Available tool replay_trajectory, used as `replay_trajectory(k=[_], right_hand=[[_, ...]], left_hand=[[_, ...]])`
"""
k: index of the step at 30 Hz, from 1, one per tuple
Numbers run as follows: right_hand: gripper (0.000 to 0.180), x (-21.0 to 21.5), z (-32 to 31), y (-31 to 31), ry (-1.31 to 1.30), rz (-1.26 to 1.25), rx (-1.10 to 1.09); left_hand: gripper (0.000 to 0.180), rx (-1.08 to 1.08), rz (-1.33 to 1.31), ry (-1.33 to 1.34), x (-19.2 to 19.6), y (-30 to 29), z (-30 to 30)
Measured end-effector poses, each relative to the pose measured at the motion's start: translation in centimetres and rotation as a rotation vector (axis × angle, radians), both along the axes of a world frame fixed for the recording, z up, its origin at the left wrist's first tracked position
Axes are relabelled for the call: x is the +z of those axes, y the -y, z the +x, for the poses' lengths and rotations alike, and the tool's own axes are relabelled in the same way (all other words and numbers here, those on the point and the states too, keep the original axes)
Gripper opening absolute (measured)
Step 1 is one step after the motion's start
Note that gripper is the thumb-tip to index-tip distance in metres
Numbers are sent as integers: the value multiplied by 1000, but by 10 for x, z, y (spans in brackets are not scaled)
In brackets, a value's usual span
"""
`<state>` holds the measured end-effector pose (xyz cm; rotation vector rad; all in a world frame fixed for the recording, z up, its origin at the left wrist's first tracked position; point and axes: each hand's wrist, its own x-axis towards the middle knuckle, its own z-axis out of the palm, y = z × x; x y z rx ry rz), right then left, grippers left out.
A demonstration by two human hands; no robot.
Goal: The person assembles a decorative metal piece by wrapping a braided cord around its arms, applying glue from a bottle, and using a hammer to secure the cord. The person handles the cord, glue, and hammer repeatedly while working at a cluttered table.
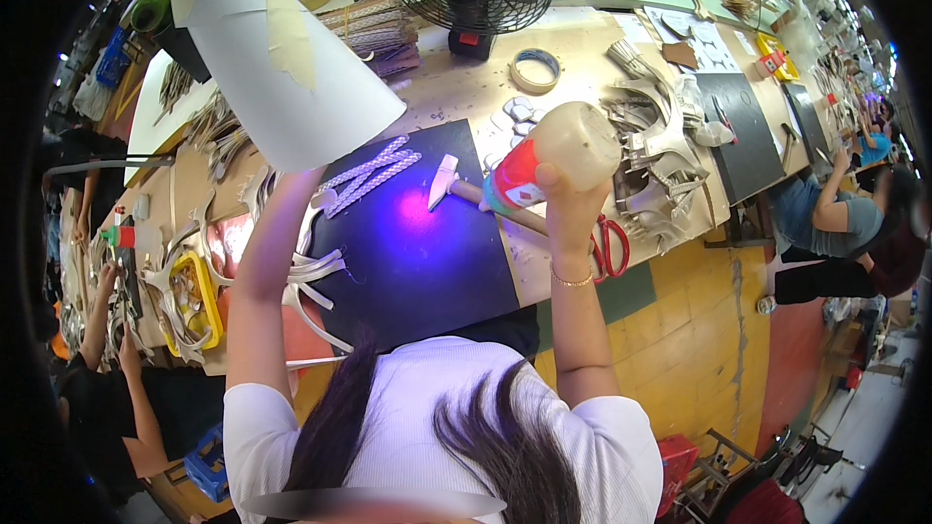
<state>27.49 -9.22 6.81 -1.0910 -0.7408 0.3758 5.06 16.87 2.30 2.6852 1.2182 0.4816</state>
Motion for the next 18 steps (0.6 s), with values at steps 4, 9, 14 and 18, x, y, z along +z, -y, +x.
replay_trajectory(k=[4,9,14,18], right_hand=[[89,-6,11,-11,-2,0,-1],[82,-7,-11,-27,-12,99,-45],[82,6,-27,-29,33,126,4],[78,17,-33,-27,23,131,80]], left_hand=[[38,-233,161,142,19,60,-11],[38,-189,-214,145,46,131,-24],[36,-138,-600,326,73,158,-22],[34,-123,-560,276,84,164,-20]])
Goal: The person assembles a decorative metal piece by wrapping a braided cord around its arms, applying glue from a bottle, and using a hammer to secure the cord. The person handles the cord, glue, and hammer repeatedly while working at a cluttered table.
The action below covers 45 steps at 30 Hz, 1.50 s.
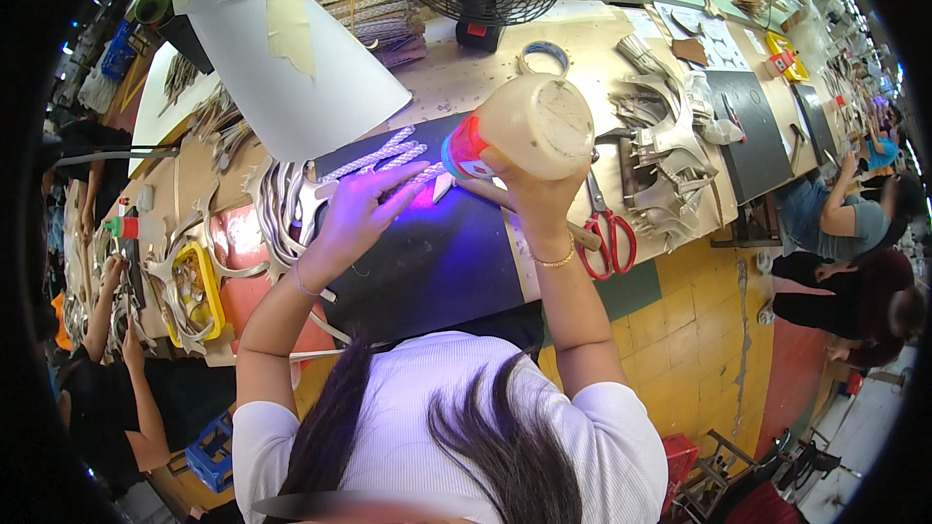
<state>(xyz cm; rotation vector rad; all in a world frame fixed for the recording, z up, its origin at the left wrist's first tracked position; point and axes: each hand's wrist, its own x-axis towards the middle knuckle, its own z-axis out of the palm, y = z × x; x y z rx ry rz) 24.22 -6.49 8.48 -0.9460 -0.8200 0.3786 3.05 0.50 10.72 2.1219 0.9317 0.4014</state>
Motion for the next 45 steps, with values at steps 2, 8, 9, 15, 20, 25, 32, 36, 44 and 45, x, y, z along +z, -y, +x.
replay_trajectory(k=[2,8,9,15,20,25,32,36,44,45], right_hand=[[75,4,-1,-1,46,13,5],[75,7,-2,-3,88,21,3],[76,7,-2,-3,87,17,8],[85,-3,-2,-2,23,31,-26],[89,-7,1,-2,36,37,-23],[88,-4,-3,-4,11,46,-81],[81,-4,8,-1,150,-15,-6],[84,-16,16,1,103,-54,-83],[70,-15,56,-1,-762,-56,162],[67,-13,65,-1,-854,2,249]], left_hand=[[34,-8,47,-18,1,2,1],[34,1,70,46,1,5,1],[34,22,38,39,2,5,1],[34,40,-28,59,6,4,0],[34,63,-62,119,5,6,2],[34,71,-130,125,5,9,3],[33,81,-4,163,-8,-2,-4],[21,180,436,113,-37,-66,-9],[25,299,445,-235,-97,-154,11],[25,304,452,-241,-100,-154,10]])
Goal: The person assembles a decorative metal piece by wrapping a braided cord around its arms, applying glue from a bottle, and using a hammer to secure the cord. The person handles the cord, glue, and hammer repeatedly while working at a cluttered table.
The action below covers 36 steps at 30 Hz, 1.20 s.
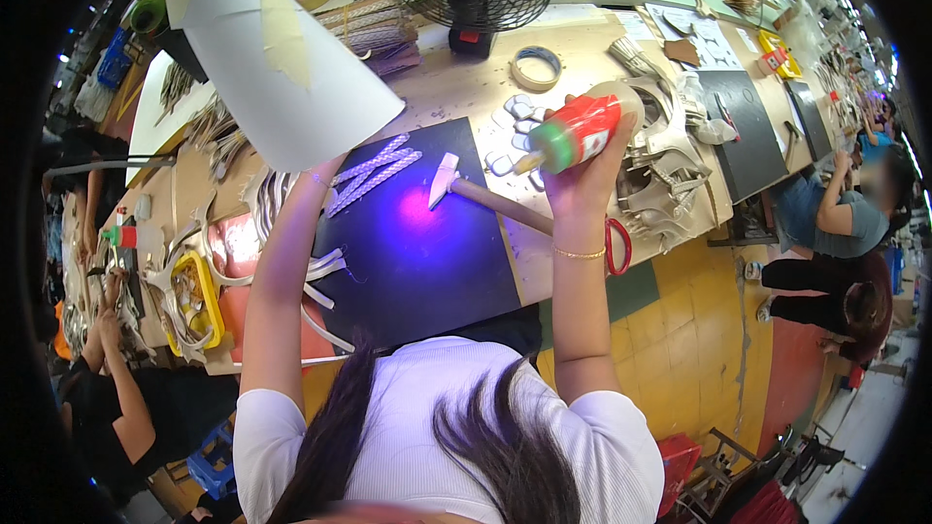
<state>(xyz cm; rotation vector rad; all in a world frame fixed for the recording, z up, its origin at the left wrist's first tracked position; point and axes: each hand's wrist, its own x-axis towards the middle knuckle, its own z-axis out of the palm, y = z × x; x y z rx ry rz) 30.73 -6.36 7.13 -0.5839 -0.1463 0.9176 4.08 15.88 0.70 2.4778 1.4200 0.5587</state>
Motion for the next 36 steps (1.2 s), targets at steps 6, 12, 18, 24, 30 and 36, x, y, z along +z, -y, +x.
replay_trajectory(k=[6,12,18,24,30,36], right_hand=[[41,-15,49,-23,-366,21,154],[29,-42,103,-93,-583,71,149],[26,-84,147,-136,-919,420,224],[20,-109,172,-144,-897,424,198],[26,-94,165,-148,-900,344,99],[36,-37,94,-98,-419,214,402]], left_hand=[[28,-6,47,40,-3,8,0],[31,-91,112,207,15,49,-10],[34,-81,34,57,32,94,-62],[42,138,94,96,28,116,-129],[44,313,91,135,30,137,-178],[44,354,19,350,26,172,-144]])
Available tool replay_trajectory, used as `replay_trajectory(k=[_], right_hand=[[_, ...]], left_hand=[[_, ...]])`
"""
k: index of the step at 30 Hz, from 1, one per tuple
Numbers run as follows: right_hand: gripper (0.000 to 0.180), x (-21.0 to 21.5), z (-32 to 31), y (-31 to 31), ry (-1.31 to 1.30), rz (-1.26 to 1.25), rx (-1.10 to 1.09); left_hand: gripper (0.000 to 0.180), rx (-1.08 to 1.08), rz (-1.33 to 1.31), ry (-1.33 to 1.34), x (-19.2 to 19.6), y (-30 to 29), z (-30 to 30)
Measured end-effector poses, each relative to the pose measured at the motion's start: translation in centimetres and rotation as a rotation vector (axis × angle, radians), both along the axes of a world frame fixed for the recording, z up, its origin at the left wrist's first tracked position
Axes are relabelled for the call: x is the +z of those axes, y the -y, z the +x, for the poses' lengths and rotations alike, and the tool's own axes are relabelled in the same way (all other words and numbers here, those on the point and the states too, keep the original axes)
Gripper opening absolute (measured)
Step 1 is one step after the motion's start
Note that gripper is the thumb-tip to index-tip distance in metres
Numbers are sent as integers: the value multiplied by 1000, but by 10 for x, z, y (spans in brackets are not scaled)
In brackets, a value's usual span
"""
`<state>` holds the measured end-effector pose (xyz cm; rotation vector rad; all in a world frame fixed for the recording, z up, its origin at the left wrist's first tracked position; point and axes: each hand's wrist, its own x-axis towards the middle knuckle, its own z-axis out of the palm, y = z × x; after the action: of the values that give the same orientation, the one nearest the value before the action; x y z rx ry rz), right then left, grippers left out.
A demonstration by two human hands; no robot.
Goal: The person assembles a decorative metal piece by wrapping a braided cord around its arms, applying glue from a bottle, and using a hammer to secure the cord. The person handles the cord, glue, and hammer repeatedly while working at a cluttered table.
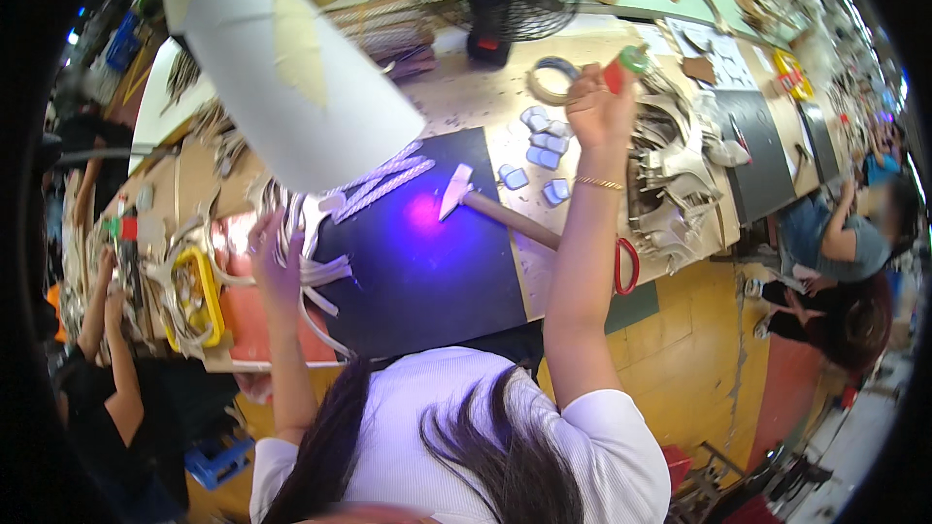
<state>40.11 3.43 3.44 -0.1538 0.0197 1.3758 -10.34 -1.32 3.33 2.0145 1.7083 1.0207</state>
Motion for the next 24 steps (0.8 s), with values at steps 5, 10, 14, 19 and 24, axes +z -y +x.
replay_trajectory(k=[5,10,14,19,24], right_hand=[[20,49,-47,-6,697,-206,-208],[23,59,17,-97,1135,-321,-729],[13,22,71,-173,1700,-661,-972],[33,-30,69,-218,2267,-785,-585],[36,-54,53,-235,2482,-880,-533]], left_hand=[[60,-413,-78,13,-21,60,87],[72,-569,-34,92,-40,96,128],[69,-491,-51,92,-47,92,129],[60,-463,-43,-10,-45,94,130],[58,-421,-22,-103,-48,94,127]])
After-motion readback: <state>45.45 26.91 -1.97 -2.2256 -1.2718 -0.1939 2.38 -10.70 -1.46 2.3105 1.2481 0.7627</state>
